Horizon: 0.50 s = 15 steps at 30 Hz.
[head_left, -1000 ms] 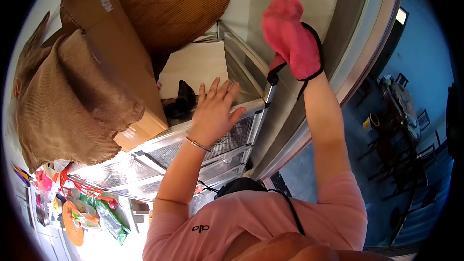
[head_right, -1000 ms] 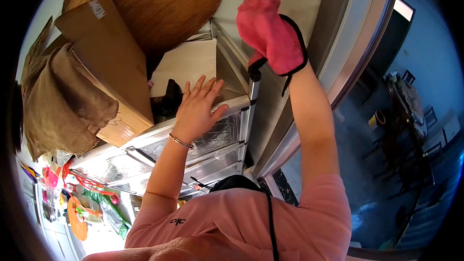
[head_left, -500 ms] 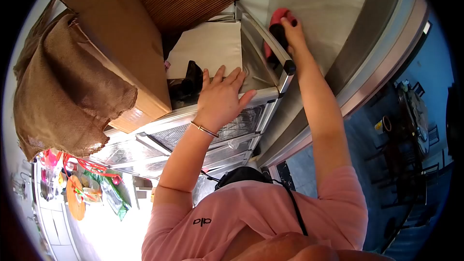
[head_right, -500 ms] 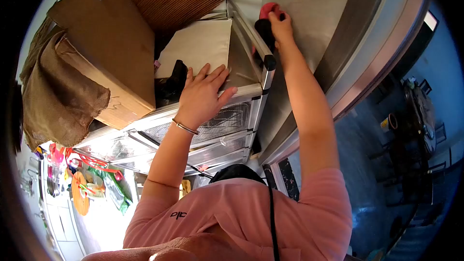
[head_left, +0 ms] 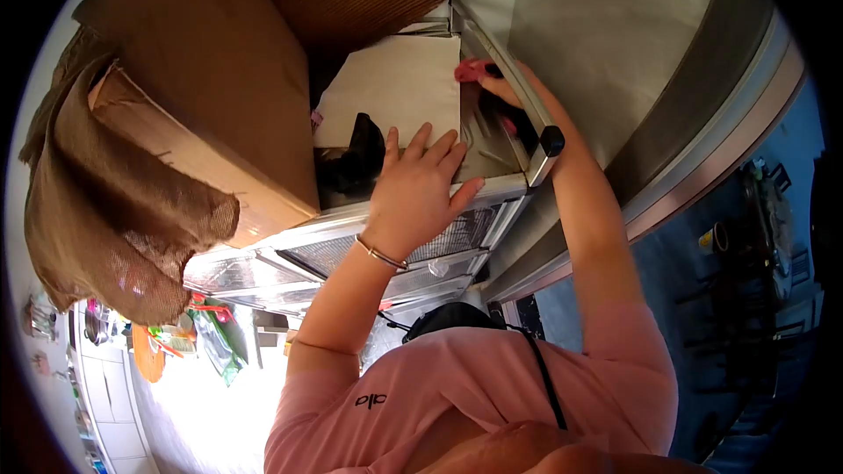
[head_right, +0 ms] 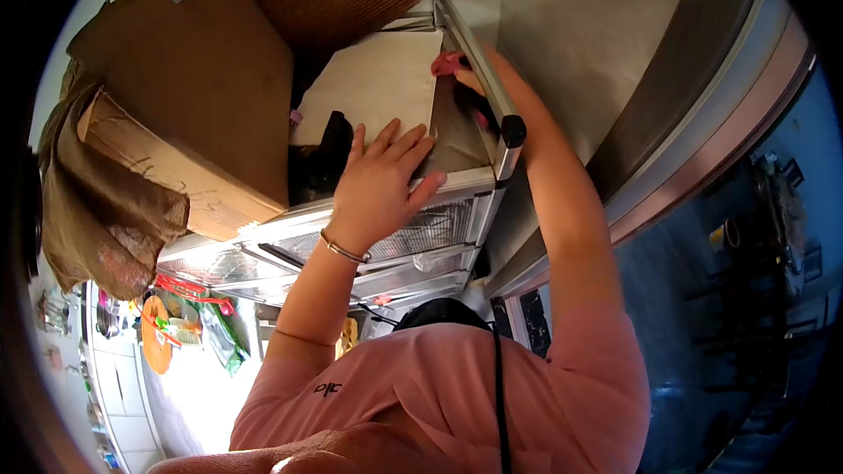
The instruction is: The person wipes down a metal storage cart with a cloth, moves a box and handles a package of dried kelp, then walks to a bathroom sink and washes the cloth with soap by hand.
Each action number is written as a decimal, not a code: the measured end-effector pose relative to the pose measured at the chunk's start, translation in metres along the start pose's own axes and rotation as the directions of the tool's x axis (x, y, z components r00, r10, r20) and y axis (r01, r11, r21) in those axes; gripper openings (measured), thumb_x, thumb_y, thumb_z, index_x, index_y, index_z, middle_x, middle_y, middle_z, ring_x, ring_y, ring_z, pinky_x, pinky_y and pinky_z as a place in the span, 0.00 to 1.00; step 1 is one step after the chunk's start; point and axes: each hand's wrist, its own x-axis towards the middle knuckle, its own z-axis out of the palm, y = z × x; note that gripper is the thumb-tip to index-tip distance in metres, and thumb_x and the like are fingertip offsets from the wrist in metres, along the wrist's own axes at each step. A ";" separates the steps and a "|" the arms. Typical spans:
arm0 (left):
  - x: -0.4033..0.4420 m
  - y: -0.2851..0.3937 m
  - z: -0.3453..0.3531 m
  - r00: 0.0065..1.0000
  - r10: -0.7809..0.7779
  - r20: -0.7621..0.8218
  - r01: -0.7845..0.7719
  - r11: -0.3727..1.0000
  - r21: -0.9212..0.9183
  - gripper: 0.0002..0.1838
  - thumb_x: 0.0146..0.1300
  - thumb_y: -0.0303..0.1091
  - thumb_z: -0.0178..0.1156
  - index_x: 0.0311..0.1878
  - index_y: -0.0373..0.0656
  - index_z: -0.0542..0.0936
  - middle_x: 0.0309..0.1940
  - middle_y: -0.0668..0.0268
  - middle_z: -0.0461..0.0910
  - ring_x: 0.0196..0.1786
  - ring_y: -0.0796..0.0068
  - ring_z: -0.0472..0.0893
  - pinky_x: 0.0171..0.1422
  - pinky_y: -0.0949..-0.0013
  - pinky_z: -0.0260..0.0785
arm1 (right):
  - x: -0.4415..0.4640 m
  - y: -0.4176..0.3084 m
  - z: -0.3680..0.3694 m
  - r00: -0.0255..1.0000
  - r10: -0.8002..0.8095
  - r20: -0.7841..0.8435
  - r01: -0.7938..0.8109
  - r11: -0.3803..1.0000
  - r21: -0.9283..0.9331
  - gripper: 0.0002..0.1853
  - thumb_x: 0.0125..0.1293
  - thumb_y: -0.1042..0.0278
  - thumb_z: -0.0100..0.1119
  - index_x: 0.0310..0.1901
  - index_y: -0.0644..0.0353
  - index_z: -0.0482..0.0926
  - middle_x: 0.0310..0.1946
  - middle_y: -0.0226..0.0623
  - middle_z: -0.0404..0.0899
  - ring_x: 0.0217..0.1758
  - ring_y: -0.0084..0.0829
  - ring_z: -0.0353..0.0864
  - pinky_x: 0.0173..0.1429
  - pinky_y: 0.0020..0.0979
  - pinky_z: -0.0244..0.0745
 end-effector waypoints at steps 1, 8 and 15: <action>0.000 -0.001 0.000 1.000 0.008 -0.008 -0.008 1.000 0.000 0.25 0.61 0.51 0.51 0.54 0.44 0.73 0.57 0.63 0.71 0.64 0.57 0.64 0.69 0.45 0.46 | -0.009 -0.002 0.001 1.000 -0.021 0.005 0.021 0.998 0.053 0.21 0.57 0.62 0.59 0.50 0.65 0.74 0.46 0.41 0.78 0.50 0.31 0.75 0.56 0.29 0.67; 0.003 -0.003 -0.002 1.000 0.020 0.023 -0.020 1.000 -0.019 0.25 0.61 0.50 0.51 0.55 0.42 0.72 0.56 0.62 0.71 0.64 0.58 0.64 0.69 0.46 0.46 | 0.019 0.010 0.008 0.981 0.195 -0.010 -0.194 0.977 0.085 0.23 0.53 0.61 0.61 0.51 0.60 0.74 0.46 0.47 0.77 0.51 0.38 0.76 0.53 0.34 0.69; 0.005 0.000 -0.004 0.998 0.012 0.058 -0.011 1.000 -0.011 0.25 0.61 0.49 0.52 0.55 0.41 0.72 0.57 0.61 0.70 0.64 0.59 0.64 0.69 0.48 0.46 | 0.111 0.097 0.040 0.903 -0.029 -0.428 -0.027 0.992 -0.122 0.22 0.54 0.60 0.61 0.49 0.59 0.75 0.42 0.44 0.78 0.47 0.40 0.77 0.50 0.34 0.70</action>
